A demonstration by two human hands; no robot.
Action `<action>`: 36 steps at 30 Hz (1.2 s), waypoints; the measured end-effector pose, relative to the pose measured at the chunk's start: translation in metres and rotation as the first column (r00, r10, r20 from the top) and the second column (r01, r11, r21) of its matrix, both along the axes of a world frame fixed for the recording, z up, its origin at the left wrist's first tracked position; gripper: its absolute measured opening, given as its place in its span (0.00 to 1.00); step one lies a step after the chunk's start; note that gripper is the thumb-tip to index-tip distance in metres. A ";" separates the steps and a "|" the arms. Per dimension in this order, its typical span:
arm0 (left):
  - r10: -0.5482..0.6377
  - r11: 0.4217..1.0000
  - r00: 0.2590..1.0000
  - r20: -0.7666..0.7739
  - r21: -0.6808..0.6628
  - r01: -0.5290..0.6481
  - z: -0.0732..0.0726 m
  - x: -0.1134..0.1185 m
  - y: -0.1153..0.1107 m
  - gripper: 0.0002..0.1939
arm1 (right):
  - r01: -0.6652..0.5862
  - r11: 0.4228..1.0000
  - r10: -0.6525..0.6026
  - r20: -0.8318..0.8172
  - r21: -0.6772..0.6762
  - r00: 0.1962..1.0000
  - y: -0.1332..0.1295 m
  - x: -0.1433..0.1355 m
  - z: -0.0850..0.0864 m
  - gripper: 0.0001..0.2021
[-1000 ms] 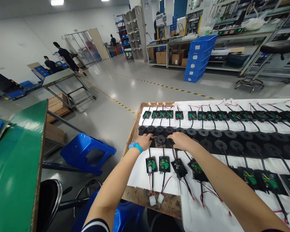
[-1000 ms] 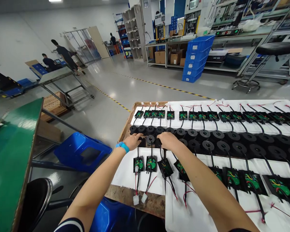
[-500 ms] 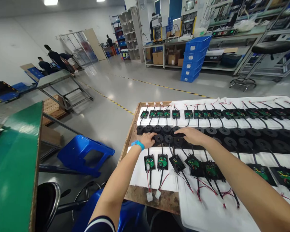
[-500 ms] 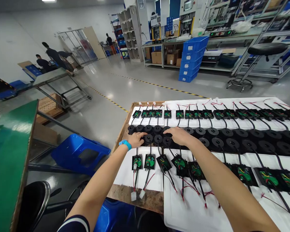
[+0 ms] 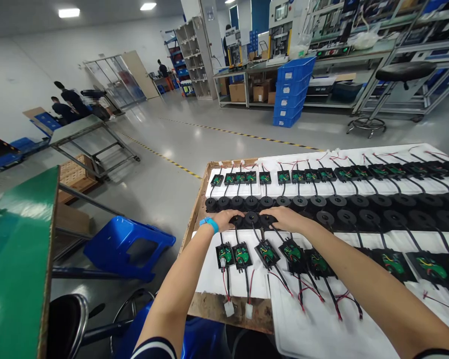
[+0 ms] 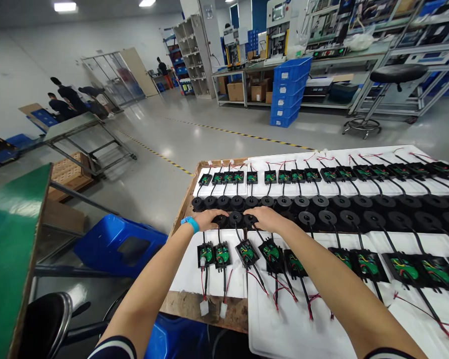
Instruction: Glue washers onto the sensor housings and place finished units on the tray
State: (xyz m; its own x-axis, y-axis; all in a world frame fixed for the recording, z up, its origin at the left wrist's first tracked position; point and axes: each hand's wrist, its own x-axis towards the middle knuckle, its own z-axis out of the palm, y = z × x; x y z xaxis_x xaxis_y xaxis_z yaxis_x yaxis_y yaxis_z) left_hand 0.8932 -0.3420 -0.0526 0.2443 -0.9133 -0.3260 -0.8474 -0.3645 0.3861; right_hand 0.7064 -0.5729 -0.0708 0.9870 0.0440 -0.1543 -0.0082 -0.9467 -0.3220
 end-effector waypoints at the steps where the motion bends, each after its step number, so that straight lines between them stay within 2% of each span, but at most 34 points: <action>1: 0.021 1.000 1.000 0.006 0.000 -0.021 -0.001 0.001 0.000 0.21 | 0.025 1.000 -0.025 0.002 -0.017 1.000 0.001 0.000 -0.001 0.17; 4: 0.147 0.989 0.987 0.065 -0.009 -0.146 -0.004 0.003 0.005 0.22 | 0.105 0.991 -0.105 0.011 -0.076 0.994 0.006 0.001 -0.006 0.18; 8: 0.327 0.945 0.934 0.141 -0.060 -0.321 -0.008 0.000 0.023 0.24 | 0.138 0.986 -0.138 0.009 -0.098 0.990 0.013 0.004 -0.009 0.17; 11: 0.358 0.933 0.919 0.163 -0.098 -0.346 -0.008 -0.008 0.032 0.23 | 0.153 0.985 -0.152 0.025 -0.080 0.988 0.013 0.001 -0.001 0.18; 14: 0.363 0.930 0.908 0.207 -0.133 -0.342 0.000 -0.023 0.032 0.22 | 0.187 0.981 -0.181 0.090 -0.060 0.979 0.012 -0.019 0.016 0.20; 16: 0.381 0.922 0.889 0.252 -0.166 -0.348 0.009 -0.042 0.029 0.23 | 0.227 0.973 -0.218 0.134 -0.054 0.967 0.014 -0.045 0.028 0.21; 18: 0.371 0.925 0.884 0.283 -0.194 -0.326 0.016 -0.071 0.025 0.27 | 0.253 0.966 -0.244 0.140 -0.053 0.960 0.022 -0.076 0.035 0.23; 21: 0.241 0.964 0.929 0.281 -0.182 -0.195 0.020 -0.127 0.015 0.39 | 0.256 0.964 -0.248 0.105 -0.069 0.963 0.042 -0.113 0.032 0.32; 23: 0.172 0.979 0.946 0.275 -0.158 -0.132 0.018 -0.157 0.007 0.45 | 0.263 0.961 -0.257 0.085 -0.079 0.963 0.056 -0.123 0.027 0.33; 25: 0.136 0.985 0.953 0.269 -0.135 -0.102 0.017 -0.170 0.002 0.44 | 0.280 0.956 -0.273 0.084 -0.085 0.958 0.066 -0.122 0.024 0.33; 27: 0.105 0.990 0.962 0.254 -0.118 -0.077 0.017 -0.165 0.003 0.41 | 0.306 0.948 -0.297 0.102 -0.087 0.949 0.073 -0.117 0.023 0.31; 30: 0.042 0.995 0.979 0.201 -0.096 -0.023 0.022 -0.140 0.014 0.41 | 0.330 0.940 -0.317 0.135 -0.085 0.939 0.084 -0.111 0.023 0.23; 33: -0.008 0.998 0.987 0.159 -0.063 0.019 0.026 -0.117 0.029 0.43 | 0.282 0.955 -0.268 0.136 -0.096 0.954 0.097 -0.109 0.016 0.15; 36: -0.035 0.999 0.990 0.135 -0.031 0.039 0.024 -0.110 0.036 0.43 | 0.234 0.963 -0.217 0.131 -0.137 0.967 0.104 -0.111 0.006 0.13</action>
State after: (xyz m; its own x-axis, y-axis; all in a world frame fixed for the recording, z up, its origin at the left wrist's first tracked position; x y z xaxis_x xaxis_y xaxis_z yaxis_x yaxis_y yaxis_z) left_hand 0.7836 -0.3056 -0.0286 0.2495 -0.9325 -0.2613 -0.9050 -0.3205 0.2797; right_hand 0.5949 -0.4686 -0.0652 0.9801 -0.1966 -0.0284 -0.1984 -0.9620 -0.1878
